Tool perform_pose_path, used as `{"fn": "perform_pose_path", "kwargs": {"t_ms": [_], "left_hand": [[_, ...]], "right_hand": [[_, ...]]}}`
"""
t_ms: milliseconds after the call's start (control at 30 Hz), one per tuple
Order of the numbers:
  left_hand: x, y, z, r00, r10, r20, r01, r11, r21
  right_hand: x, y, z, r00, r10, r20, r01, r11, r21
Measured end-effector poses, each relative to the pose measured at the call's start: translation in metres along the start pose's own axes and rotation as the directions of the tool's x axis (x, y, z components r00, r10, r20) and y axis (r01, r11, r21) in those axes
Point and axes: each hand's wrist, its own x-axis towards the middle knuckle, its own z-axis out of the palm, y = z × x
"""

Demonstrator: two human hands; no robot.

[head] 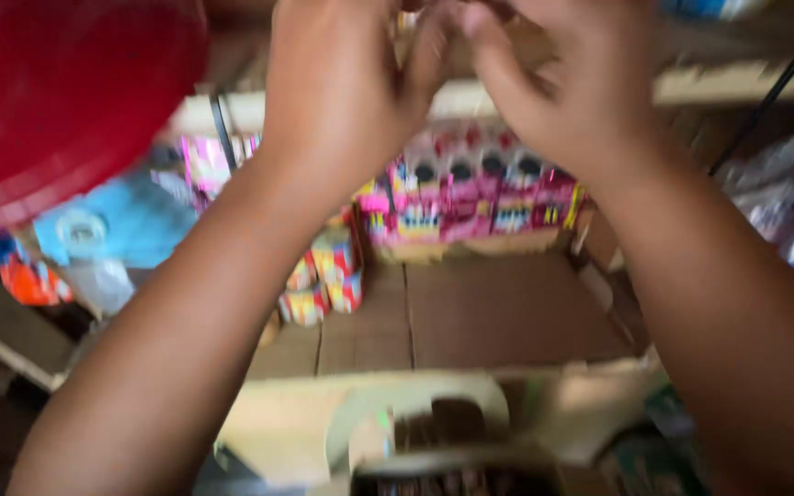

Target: Wipe canned goods with a cloth and stack them on a shelf.

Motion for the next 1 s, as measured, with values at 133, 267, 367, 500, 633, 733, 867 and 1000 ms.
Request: {"fn": "perform_pose_path", "kwargs": {"t_ms": [133,267,367,500,633,733,867,1000], "left_hand": [[-0.069,0.072,-0.030,0.979,-0.142,0.144,0.176,0.947,-0.268],[-0.128,0.123,-0.037,0.947,-0.204,0.248,0.293,0.867,-0.403],[-0.219,0.155,-0.009,0.847,-0.345,0.405,0.519,0.704,-0.485],[-0.334,0.190,0.025,0.540,-0.544,0.642,0.841,0.371,-0.393],[-0.455,0.218,0.059,0.133,-0.580,0.804,0.968,0.251,0.021],[-0.541,0.242,0.079,-0.017,-0.541,0.841,0.919,0.322,0.226],[-0.583,0.273,0.105,-0.249,-0.470,0.847,0.806,0.385,0.450],[-0.643,0.304,0.129,-0.015,-0.398,0.917,0.774,0.577,0.262]], "right_hand": [[-0.053,-0.084,-0.027,0.995,0.090,0.044,-0.092,0.994,0.060],[-0.111,-0.129,-0.013,0.988,0.146,0.052,-0.154,0.964,0.218],[-0.187,-0.165,-0.009,0.912,0.309,0.270,-0.384,0.876,0.293],[-0.311,-0.213,0.023,0.801,0.450,0.395,-0.577,0.755,0.311],[-0.446,-0.259,0.056,0.425,0.617,0.663,-0.861,0.501,0.086],[-0.511,-0.296,0.071,0.234,0.630,0.740,-0.891,0.443,-0.095],[-0.558,-0.338,0.079,0.093,0.610,0.787,-0.876,0.426,-0.227],[-0.595,-0.376,0.067,0.076,0.663,0.745,-0.716,0.556,-0.422]]}}
